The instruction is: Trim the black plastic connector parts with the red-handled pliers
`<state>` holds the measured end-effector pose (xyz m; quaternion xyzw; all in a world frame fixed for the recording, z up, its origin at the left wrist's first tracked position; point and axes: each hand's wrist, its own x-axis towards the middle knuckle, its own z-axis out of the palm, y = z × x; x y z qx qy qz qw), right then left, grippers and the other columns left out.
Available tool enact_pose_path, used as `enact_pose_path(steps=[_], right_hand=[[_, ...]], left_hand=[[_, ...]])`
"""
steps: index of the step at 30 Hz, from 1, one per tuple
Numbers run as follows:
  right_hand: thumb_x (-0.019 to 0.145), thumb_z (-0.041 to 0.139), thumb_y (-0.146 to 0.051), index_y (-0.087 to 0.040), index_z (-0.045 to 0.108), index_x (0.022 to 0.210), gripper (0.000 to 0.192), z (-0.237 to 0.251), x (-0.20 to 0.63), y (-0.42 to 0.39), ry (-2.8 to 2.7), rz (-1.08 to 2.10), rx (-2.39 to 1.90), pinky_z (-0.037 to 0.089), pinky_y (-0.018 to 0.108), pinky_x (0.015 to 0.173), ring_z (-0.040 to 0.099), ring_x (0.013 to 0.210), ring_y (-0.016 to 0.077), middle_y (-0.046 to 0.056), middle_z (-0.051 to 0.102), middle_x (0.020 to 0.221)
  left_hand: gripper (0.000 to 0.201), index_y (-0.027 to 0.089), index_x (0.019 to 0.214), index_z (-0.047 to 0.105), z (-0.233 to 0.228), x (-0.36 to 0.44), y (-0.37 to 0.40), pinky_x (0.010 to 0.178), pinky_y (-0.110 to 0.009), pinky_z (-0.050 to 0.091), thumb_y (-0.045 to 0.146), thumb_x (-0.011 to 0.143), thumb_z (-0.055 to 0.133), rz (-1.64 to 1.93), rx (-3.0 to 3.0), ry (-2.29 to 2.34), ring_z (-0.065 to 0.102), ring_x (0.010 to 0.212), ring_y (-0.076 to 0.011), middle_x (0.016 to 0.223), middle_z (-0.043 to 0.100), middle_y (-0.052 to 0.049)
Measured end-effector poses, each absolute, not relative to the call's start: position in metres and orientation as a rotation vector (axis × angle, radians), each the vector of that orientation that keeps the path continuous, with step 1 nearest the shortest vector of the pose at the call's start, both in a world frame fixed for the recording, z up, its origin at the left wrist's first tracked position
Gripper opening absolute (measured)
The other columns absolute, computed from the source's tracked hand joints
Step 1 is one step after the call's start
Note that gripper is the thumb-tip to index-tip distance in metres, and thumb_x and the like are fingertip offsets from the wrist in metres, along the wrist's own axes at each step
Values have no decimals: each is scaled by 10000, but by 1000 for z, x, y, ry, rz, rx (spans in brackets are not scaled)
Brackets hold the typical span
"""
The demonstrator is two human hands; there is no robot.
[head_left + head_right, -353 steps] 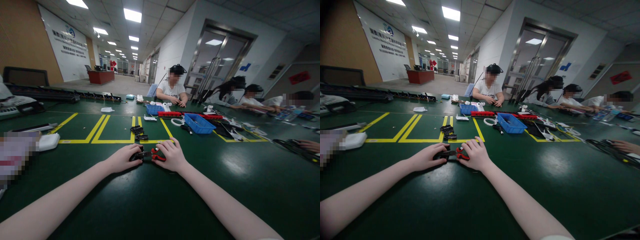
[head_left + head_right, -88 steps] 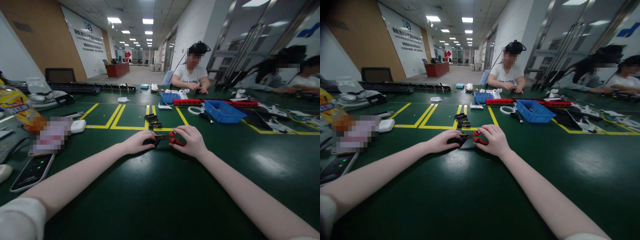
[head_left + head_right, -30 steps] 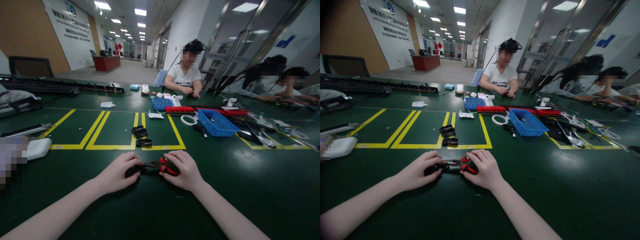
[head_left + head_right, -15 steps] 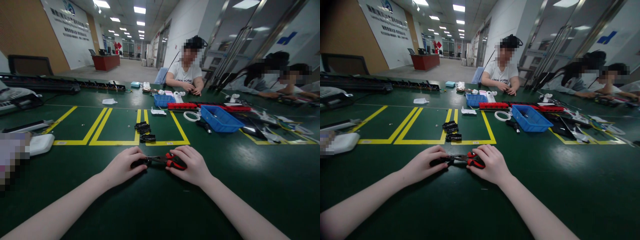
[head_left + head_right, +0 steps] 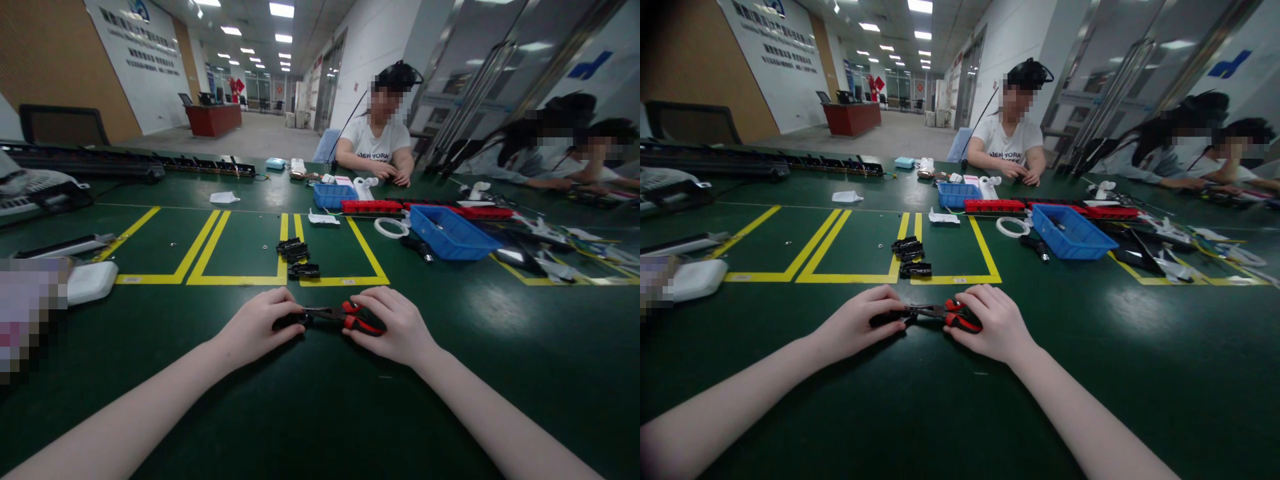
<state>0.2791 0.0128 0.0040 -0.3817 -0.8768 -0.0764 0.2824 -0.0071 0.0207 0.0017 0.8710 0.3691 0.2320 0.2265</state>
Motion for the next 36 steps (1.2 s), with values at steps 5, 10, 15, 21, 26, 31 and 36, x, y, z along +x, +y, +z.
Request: enact_pose_path(steps=[5, 10, 15, 21, 26, 31, 36], right_hand=[[764, 720, -443, -152, 630, 1061, 426, 6, 278, 13, -2348, -214, -1008, 551, 379, 726, 653, 869, 235, 111, 684, 982], [769, 714, -449, -166, 625, 1048, 407, 8, 276, 12, -2348, -192, -1028, 551, 375, 710, 652, 850, 228, 100, 684, 971], [771, 711, -447, -169, 624, 1026, 387, 9, 276, 11, -2346, -180, -1064, 544, 368, 697, 645, 833, 224, 95, 679, 955], [778, 711, -432, -154, 621, 1035, 389, 9, 277, 10, -2345, -265, -1029, 526, 357, 688, 633, 833, 219, 102, 675, 957], [769, 719, -417, -151, 623, 1017, 376, 8, 277, 11, -2336, -312, -1029, 513, 362, 688, 630, 830, 227, 105, 675, 945], [776, 709, -442, -167, 621, 1024, 381, 7, 278, 12, -2341, -272, -1061, 514, 363, 692, 635, 833, 226, 100, 676, 958], [775, 704, -452, -165, 616, 1031, 394, 7, 278, 12, -2356, -179, -1092, 535, 368, 718, 645, 865, 231, 103, 674, 984]], left_hand=[[200, 201, 1086, 654, 4, -7, 19, 793, -352, 529, 267, 901, 616, 630, 2382, 1026, 582, 930, -196, 1067, 602, -50], [197, 206, 1082, 661, 3, -7, 19, 794, -348, 538, 260, 897, 623, 626, 2359, 1026, 585, 929, -193, 1073, 599, -49], [209, 213, 1119, 644, 5, -7, 17, 816, -368, 549, 270, 929, 578, 623, 2374, 1032, 591, 950, -199, 1088, 598, -53], [227, 227, 1156, 629, 4, -6, 17, 861, -381, 539, 262, 954, 533, 643, 2444, 1040, 595, 1007, -200, 1236, 546, -63], [241, 244, 1169, 629, 5, -6, 17, 944, -428, 471, 234, 972, 491, 627, 2511, 1059, 559, 1115, -223, 1255, 588, -47], [272, 246, 1186, 621, 12, -3, 13, 917, -428, 440, 231, 927, 539, 588, 2574, 1102, 559, 1083, -237, 1199, 641, -37], [240, 240, 1158, 611, 9, -3, 13, 989, -476, 384, 214, 926, 555, 625, 2627, 1118, 511, 1157, -263, 1197, 629, -44]])
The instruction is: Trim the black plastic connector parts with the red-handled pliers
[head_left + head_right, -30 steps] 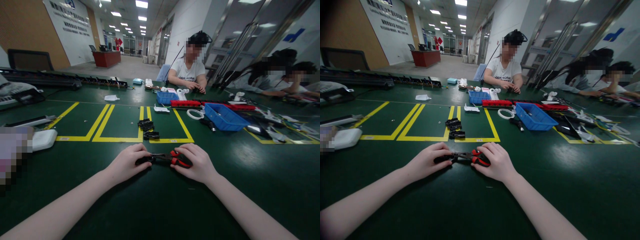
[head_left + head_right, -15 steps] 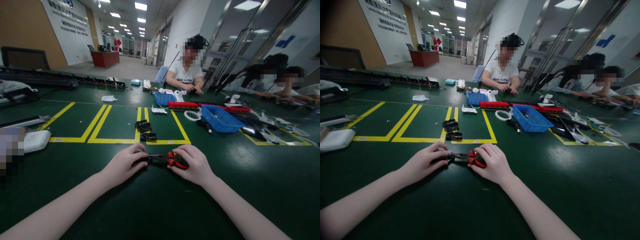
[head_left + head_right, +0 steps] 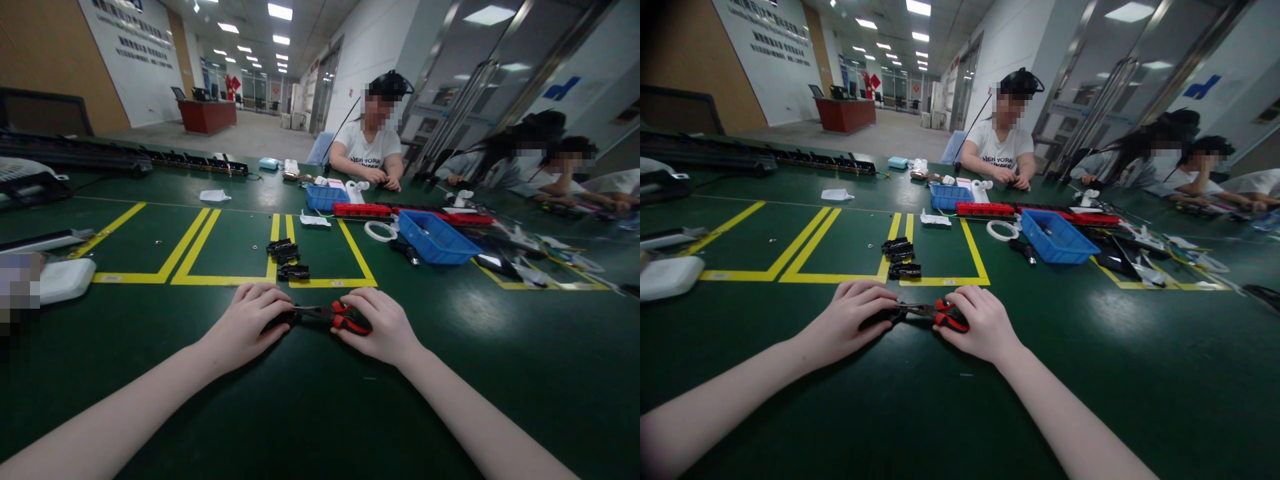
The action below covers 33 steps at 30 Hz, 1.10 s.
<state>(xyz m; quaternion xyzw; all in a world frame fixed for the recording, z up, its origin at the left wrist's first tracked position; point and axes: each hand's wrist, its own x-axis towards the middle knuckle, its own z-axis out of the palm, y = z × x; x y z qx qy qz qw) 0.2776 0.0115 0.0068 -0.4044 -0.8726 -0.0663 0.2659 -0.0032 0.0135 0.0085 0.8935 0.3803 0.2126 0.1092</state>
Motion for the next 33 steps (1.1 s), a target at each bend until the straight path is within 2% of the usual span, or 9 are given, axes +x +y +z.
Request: enact_pose_path(steps=[5, 11, 21, 33], right_hand=[[790, 686, -439, -181, 610, 1069, 388, 7, 278, 11, -2371, -110, -1082, 559, 367, 752, 653, 888, 225, 101, 671, 1011], [800, 675, -435, -185, 619, 1066, 370, 7, 278, 10, -2360, -168, -1080, 564, 373, 749, 656, 906, 235, 106, 672, 1023], [773, 702, -459, -188, 624, 1095, 428, 6, 278, 11, -2264, -228, -1116, 540, 387, 741, 656, 915, 252, 108, 680, 1034], [772, 702, -464, -192, 627, 1088, 424, 3, 279, 12, -2316, -155, -1083, 553, 388, 763, 657, 924, 245, 104, 676, 1040]], left_hand=[[206, 216, 1153, 585, 1, -6, 18, 907, -401, 481, 225, 967, 497, 612, 2505, 1029, 552, 1063, -221, 1171, 596, -63], [220, 201, 1075, 613, 4, -8, 18, 835, -368, 515, 285, 1005, 422, 664, 2294, 1026, 579, 969, -204, 1057, 619, -56], [195, 217, 1109, 620, 6, -7, 18, 924, -412, 491, 286, 964, 510, 669, 2302, 1013, 571, 1045, -220, 1121, 604, -55], [197, 223, 1106, 629, 7, -7, 19, 917, -428, 502, 279, 941, 538, 647, 2300, 990, 571, 1039, -228, 1125, 603, -58]])
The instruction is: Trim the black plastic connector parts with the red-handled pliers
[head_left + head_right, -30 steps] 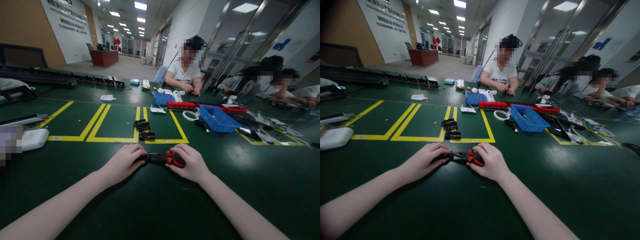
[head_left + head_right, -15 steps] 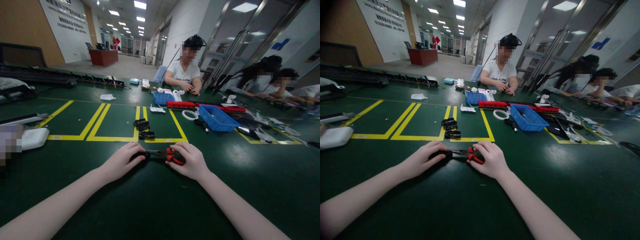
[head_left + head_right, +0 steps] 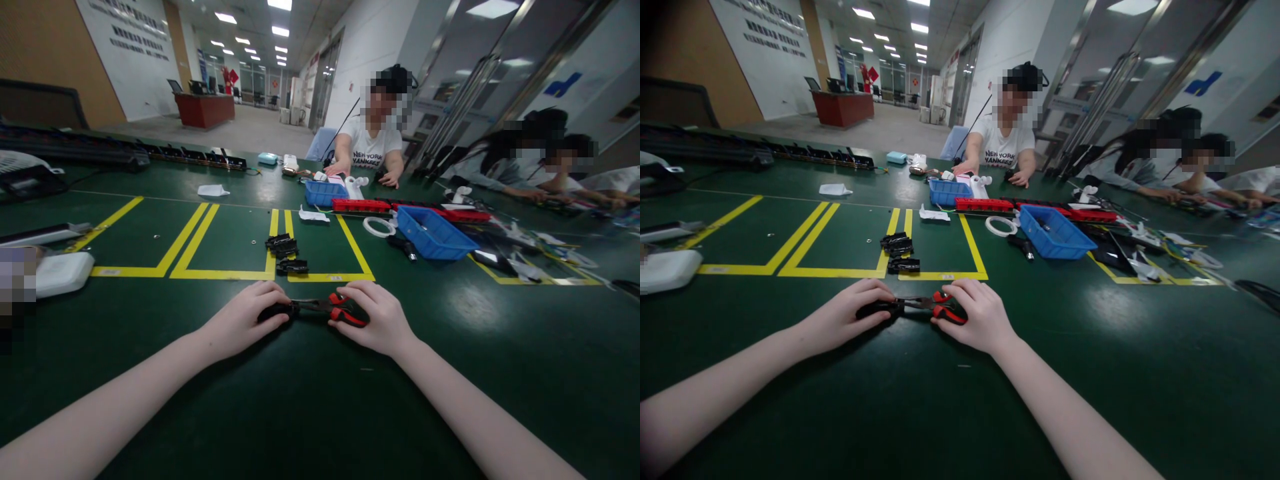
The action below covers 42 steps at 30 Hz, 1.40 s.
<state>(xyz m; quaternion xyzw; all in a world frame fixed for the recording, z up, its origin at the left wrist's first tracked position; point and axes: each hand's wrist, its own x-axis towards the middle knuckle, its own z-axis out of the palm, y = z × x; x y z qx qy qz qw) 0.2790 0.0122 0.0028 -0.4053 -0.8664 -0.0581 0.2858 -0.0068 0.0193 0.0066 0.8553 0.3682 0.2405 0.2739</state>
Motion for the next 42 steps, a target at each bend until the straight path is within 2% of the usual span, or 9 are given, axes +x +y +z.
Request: enact_pose_path(steps=[18, 34, 42], right_hand=[[776, 693, -456, -198, 631, 1088, 409, 4, 277, 11, -2332, -164, -1098, 552, 384, 754, 654, 905, 241, 100, 674, 1033], [801, 682, -429, -164, 627, 1077, 386, 5, 278, 10, -2348, -288, -1035, 555, 370, 725, 653, 884, 233, 113, 674, 1018], [781, 690, -461, -179, 637, 1081, 415, 6, 275, 9, -2319, -279, -1060, 537, 377, 729, 651, 894, 243, 109, 679, 1026]], left_hand=[[211, 219, 1106, 620, -3, -9, 25, 927, -444, 500, 249, 900, 584, 676, 2327, 932, 566, 1053, -234, 1140, 589, -69], [196, 225, 1104, 640, 4, -9, 22, 912, -413, 494, 287, 951, 535, 658, 2278, 1008, 576, 1043, -224, 1088, 633, -50], [215, 223, 1116, 631, 4, -9, 22, 925, -415, 487, 259, 907, 596, 634, 2254, 986, 558, 1065, -224, 1138, 603, -51]])
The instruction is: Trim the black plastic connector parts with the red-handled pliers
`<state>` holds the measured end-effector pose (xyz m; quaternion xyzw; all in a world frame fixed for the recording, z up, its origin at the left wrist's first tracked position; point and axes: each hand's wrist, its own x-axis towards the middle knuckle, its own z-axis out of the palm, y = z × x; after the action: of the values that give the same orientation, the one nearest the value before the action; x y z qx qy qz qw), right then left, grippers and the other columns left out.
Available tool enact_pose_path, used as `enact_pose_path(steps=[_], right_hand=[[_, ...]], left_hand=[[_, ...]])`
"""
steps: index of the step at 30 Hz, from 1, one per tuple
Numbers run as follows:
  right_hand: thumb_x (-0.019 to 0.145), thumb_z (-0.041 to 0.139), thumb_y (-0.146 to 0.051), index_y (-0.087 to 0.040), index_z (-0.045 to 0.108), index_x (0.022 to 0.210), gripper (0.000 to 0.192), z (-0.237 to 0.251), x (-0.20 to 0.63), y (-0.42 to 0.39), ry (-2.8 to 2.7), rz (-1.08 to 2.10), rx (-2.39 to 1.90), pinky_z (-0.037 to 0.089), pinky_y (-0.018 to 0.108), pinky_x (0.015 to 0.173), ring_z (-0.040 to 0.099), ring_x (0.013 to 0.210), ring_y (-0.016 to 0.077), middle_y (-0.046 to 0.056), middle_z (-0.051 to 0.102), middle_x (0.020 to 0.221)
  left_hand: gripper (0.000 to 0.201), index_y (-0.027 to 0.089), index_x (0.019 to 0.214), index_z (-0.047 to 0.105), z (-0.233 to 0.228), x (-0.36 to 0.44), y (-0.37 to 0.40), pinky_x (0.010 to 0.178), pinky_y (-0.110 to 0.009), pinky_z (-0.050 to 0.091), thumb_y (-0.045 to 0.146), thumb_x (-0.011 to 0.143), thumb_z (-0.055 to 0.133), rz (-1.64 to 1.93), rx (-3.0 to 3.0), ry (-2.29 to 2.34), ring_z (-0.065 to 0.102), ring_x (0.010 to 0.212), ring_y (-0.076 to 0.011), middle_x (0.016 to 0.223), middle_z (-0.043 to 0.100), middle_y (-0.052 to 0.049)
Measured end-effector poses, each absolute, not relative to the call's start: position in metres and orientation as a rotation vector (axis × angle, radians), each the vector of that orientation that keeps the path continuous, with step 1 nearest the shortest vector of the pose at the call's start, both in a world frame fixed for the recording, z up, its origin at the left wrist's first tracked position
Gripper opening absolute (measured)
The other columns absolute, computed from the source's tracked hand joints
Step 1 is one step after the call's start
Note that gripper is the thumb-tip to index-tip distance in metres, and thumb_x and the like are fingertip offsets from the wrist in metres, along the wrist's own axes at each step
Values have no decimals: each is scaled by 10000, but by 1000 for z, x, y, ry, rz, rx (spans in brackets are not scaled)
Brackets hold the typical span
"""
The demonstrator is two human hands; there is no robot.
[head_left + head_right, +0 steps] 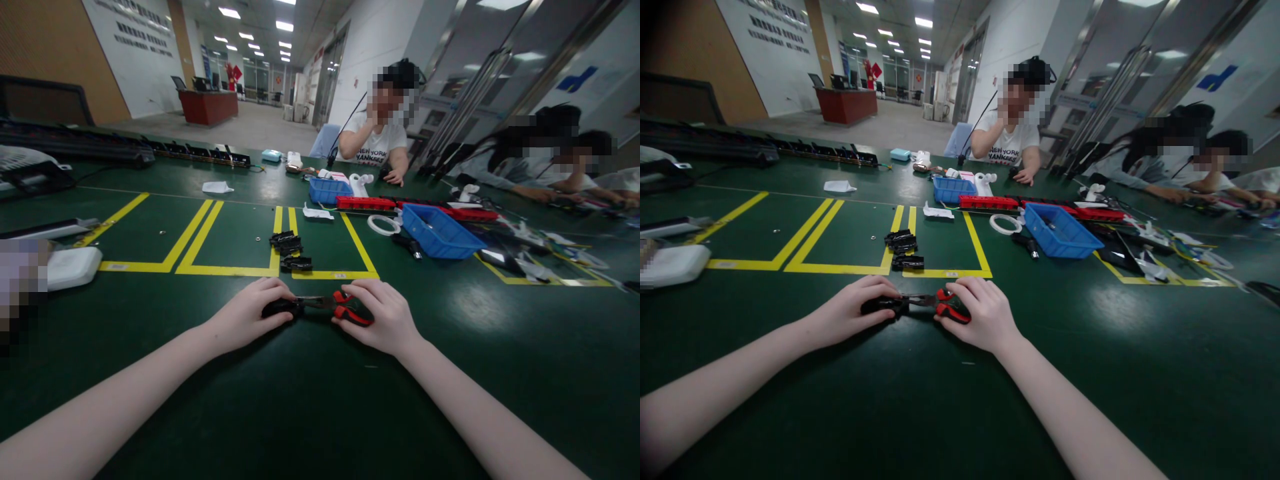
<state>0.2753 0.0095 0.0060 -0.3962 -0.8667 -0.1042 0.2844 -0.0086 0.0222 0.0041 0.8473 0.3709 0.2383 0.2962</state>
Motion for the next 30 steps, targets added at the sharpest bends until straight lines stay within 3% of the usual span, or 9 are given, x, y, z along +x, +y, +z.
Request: enact_pose_path(steps=[24, 30], right_hand=[[790, 695, -458, -165, 619, 1072, 414, 3, 277, 11, -2364, -245, -1022, 551, 369, 729, 650, 875, 227, 104, 675, 1008], [789, 694, -458, -157, 620, 1069, 418, 3, 277, 11, -2365, -258, -1013, 548, 360, 717, 649, 863, 224, 105, 673, 996]], left_hand=[[207, 217, 1102, 635, 3, -10, 23, 931, -415, 488, 226, 897, 609, 669, 2255, 936, 571, 1054, -222, 1125, 601, -58], [367, 246, 1243, 545, 2, -9, 21, 957, -431, 480, 245, 885, 624, 667, 2276, 976, 552, 1116, -234, 1191, 587, -56]])
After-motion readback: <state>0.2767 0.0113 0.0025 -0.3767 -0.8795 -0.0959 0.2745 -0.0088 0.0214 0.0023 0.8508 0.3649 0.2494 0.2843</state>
